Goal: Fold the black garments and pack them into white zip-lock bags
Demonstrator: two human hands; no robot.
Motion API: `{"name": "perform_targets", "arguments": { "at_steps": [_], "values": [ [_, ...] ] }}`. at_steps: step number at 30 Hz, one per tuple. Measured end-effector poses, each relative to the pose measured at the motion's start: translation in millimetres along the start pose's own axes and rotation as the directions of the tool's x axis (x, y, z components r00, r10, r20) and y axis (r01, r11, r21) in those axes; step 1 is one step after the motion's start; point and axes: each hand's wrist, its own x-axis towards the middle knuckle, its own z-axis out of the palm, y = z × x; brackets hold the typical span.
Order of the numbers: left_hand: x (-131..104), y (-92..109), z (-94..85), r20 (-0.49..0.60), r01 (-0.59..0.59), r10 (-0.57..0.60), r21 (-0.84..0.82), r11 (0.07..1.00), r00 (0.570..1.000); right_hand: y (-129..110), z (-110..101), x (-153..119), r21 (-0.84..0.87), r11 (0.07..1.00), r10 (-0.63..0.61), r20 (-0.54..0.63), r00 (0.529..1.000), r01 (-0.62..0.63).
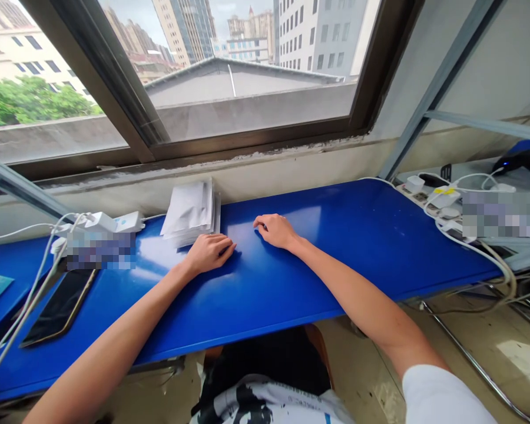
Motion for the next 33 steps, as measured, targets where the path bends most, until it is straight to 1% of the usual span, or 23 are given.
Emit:
{"name": "perform_targets", "arguments": {
  "at_steps": [3,5,7,8,9,10,11,12,13,14,15,17,19,22,25,28,30,33],
  "values": [
    [-1,-3,3.4,-0.012,0.073,-0.074,-0.066,0.995,0.997,0,0,0,0.016,1.0,0.004,0.018,1.0,-0.004],
    [-1,-3,0.2,-0.056,0.122,-0.129,-0.11,0.986,0.99,0,-1,-2,0.036,0.999,0.007,0.024,1.0,-0.008],
    [-2,-8,-10.8,-0.157,0.195,-0.217,-0.144,0.97,0.964,0,-2,-4,0.065,0.998,0.014,0.026,1.0,-0.015],
    [-3,-14,-19.2,-0.225,0.237,-0.266,-0.146,0.96,0.938,0,-2,-5,0.086,0.996,0.019,0.023,1.0,-0.021],
    [-5,-23,-28.9,-0.318,0.308,-0.355,-0.19,0.932,0.879,0,-1,-5,0.112,0.993,0.024,0.018,1.0,-0.025],
    [-8,-33,-39.1,-0.416,0.389,-0.479,-0.285,0.876,0.773,0,0,-4,0.145,0.989,0.028,0.01,1.0,-0.029],
    [-11,-46,-48.8,-0.481,0.451,-0.592,-0.385,0.805,0.647,-1,3,-2,0.185,0.982,0.034,0.002,0.999,-0.034],
    [-14,-60,-57.2,-0.484,0.474,-0.766,-0.602,0.642,0.423,-2,6,3,0.229,0.973,0.041,-0.005,0.999,-0.039],
    [-18,-73,-63.4,-0.433,0.466,-0.852,-0.713,0.524,0.296,-4,11,9,0.274,0.961,0.049,-0.01,0.999,-0.045],
    [-21,-84,-67.0,-0.347,0.448,-0.911,-0.794,0.411,0.222,-8,17,17,0.316,0.947,0.059,-0.012,0.998,-0.052],
    [-24,-94,-68.0,-0.246,0.432,-0.95,-0.849,0.306,0.191,-12,23,27,0.353,0.934,0.07,-0.012,0.997,-0.062],
    [-29,-104,-63.3,-0.062,0.436,-0.97,-0.885,0.162,0.235,-24,37,50,0.412,0.908,0.09,-0.006,0.996,-0.08],
    [-32,-106,-54.2,0.093,0.429,-0.954,-0.903,0.04,0.285,-38,50,71,0.457,0.884,0.104,0.006,0.995,-0.095],
    [-33,-102,-43.0,0.229,0.411,-0.91,-0.909,-0.073,0.345,-58,66,88,0.508,0.853,0.12,0.034,0.992,-0.12],
    [-35,-102,-39.0,0.301,0.392,-0.875,-0.909,-0.143,0.378,-70,77,87,0.541,0.828,0.13,0.071,0.989,-0.148],
    [-37,-104,-38.7,0.341,0.376,-0.851,-0.908,-0.188,0.399,-73,81,81,0.567,0.809,0.129,0.086,0.988,-0.155],
    [-39,-106,-39.3,0.355,0.366,-0.843,-0.907,-0.207,0.403,-73,81,79,0.581,0.801,0.115,0.091,0.989,-0.147],
    [-38,-106,-41.8,0.36,0.352,-0.848,-0.909,-0.224,0.388,-71,81,81,0.595,0.793,0.084,0.11,0.99,-0.133]
  ]
}}
